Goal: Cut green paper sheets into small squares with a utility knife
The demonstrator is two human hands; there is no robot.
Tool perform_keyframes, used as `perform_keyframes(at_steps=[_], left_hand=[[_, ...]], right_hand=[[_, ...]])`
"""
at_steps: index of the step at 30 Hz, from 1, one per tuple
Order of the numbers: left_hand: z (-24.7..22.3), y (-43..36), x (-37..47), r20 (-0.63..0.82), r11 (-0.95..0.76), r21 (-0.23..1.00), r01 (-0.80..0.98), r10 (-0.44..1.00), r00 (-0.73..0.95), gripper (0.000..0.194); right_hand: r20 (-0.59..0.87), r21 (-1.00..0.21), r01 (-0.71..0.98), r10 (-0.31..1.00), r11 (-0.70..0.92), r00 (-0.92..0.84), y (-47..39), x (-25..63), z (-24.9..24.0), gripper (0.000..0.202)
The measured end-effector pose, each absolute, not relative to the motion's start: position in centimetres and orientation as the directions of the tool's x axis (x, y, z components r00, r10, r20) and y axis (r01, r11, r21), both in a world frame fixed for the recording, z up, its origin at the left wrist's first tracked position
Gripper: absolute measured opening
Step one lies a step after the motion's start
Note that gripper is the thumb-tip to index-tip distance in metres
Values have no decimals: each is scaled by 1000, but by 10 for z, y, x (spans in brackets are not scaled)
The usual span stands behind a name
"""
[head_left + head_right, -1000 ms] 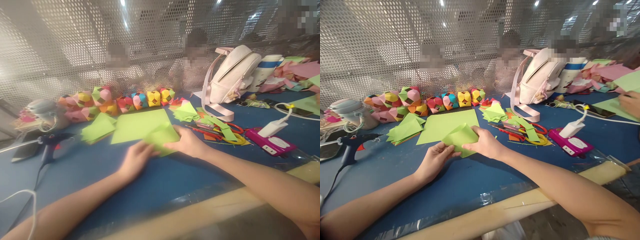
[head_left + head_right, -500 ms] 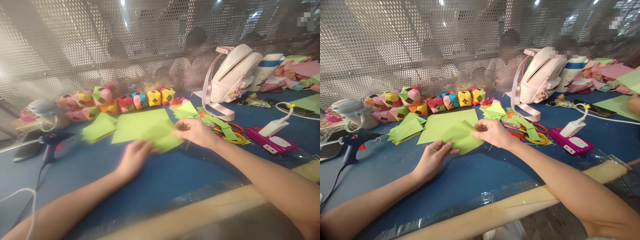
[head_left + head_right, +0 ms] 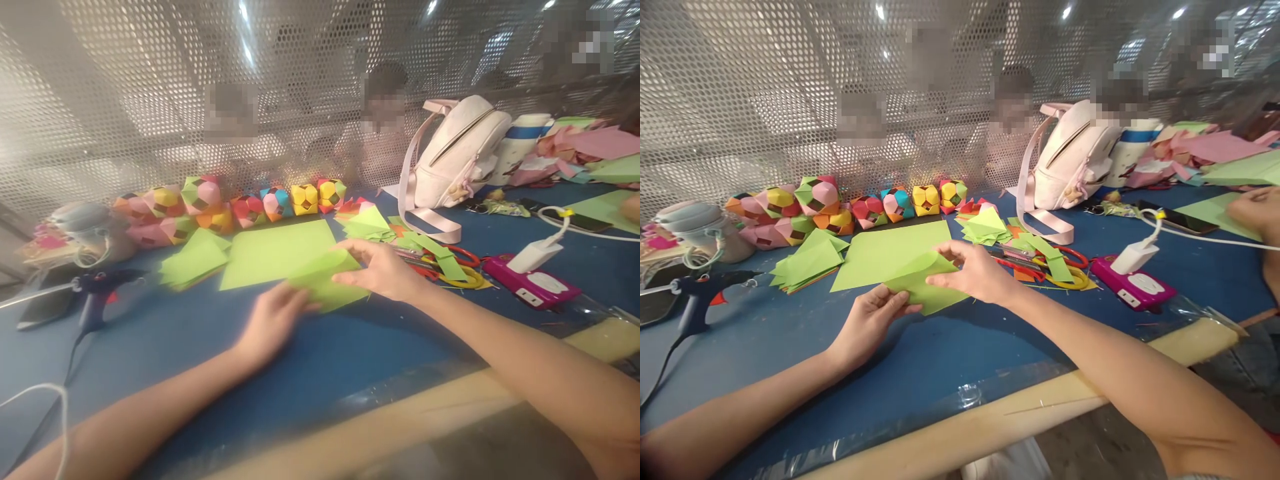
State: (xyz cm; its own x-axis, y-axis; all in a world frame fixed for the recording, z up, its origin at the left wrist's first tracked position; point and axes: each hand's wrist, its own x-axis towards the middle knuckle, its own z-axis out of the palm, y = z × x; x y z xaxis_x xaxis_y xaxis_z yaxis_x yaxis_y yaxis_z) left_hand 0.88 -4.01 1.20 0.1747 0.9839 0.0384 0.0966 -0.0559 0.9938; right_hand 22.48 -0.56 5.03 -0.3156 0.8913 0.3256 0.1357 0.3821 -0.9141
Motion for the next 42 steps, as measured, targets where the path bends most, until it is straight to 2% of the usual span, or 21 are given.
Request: perform_keyframes(at_steps=[3,6,11,15,21,27,31,35,40,42], left_hand=[[14,-44,12,50,-80,987,142,979,200,28],[14,-45,12,52,-90,977,195,980,190,27],[11,-45,9,25,-63,978,200,982,188,31],[9,-45,9,6,-32,990,137,982,190,30],[10,-46,13,-3,-1,1000,19,982,190,29],[14,-49,16,-40,46,999,-26,983,180,33],[14,-48,15,-39,47,998,-38,983,178,33],[12,-46,14,-44,53,997,-49,983,179,32],[11,-44,13,-54,66,995,-72,985,164,31],[11,-43,12,-58,71,994,-78,986,156,31]], right_hand=[[303,-909,204,912,363,-275,-14,218,53,26],[310,-895,273,932,352,-186,-16,221,57,24],[346,-924,130,931,359,-116,-8,234,63,31],[313,-940,92,938,328,-148,-5,237,63,31],[164,-984,11,935,176,-315,-8,227,53,37],[149,-984,53,953,168,-264,-6,225,47,33],[143,-985,48,939,166,-314,-7,223,43,38],[156,-971,125,936,204,-316,-11,213,34,40],[261,-910,300,958,285,-120,-10,208,30,24],[329,-878,346,942,330,-64,-8,211,30,28]])
